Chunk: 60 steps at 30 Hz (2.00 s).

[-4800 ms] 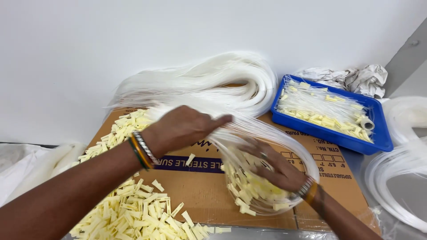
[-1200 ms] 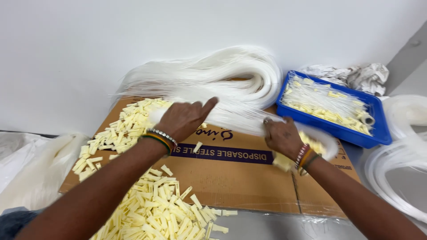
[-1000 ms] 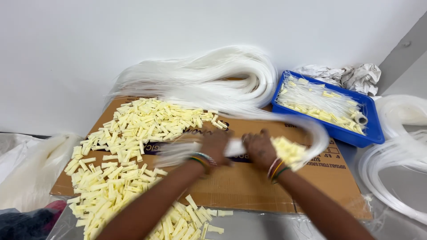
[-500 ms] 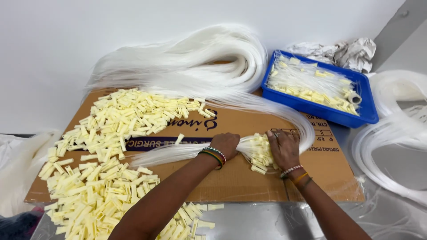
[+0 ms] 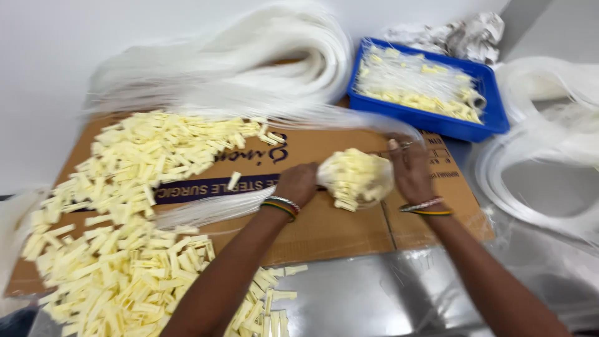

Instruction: The person repeatedly picks small yellow plastic connectors and slides them onto the ends of long clear plastic tubes. They work at a table with a pile of connectors and a bundle of tubes, placing finished units into a blue tray.

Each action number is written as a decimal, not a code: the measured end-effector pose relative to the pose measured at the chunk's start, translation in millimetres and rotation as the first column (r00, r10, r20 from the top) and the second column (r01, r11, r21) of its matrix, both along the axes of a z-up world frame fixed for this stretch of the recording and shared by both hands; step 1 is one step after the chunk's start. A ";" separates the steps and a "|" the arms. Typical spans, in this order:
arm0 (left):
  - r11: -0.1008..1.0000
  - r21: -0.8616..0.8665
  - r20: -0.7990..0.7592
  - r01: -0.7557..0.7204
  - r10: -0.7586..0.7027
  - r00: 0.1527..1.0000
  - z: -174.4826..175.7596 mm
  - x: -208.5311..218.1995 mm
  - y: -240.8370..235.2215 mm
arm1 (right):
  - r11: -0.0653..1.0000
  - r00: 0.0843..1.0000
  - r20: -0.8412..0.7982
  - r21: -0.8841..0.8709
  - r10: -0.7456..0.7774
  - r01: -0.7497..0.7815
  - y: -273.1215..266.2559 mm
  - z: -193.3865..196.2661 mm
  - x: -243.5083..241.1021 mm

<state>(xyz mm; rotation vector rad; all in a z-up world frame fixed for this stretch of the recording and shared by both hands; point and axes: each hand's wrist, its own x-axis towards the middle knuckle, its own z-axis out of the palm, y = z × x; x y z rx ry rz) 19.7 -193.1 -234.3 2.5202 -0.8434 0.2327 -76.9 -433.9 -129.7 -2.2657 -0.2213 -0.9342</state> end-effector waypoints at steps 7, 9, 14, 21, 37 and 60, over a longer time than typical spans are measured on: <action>0.979 0.134 -0.070 0.155 -0.147 0.987 -19.6 21.8 4.7 | 0.730 0.746 -0.615 -0.628 -0.253 -0.270 -121.8 -30.3 -146.8; 0.974 0.209 0.007 0.087 -0.091 0.996 -25.7 18.8 5.1 | 0.614 0.735 -0.654 -0.658 -0.179 -0.436 -122.5 -31.6 -187.8; 0.976 0.170 -0.178 0.134 -0.103 0.979 12.9 1.1 10.0 | 0.389 0.705 -0.674 -0.723 -0.218 -0.571 -123.3 -54.8 -210.9; 0.984 0.156 -0.010 0.091 -0.091 0.996 5.5 -9.4 18.5 | 0.697 0.833 -0.553 -0.609 -0.031 -0.378 -102.7 -27.7 -184.8; 0.953 -0.251 -0.549 0.172 -0.286 0.785 21.9 -4.5 1.0 | 0.939 0.958 -0.265 -0.342 -0.111 0.014 77.9 -99.7 -42.2; 0.988 0.029 0.351 0.149 -0.149 0.924 23.7 -74.7 14.6 | 0.958 0.743 -0.612 0.095 0.272 -0.272 80.9 42.7 11.4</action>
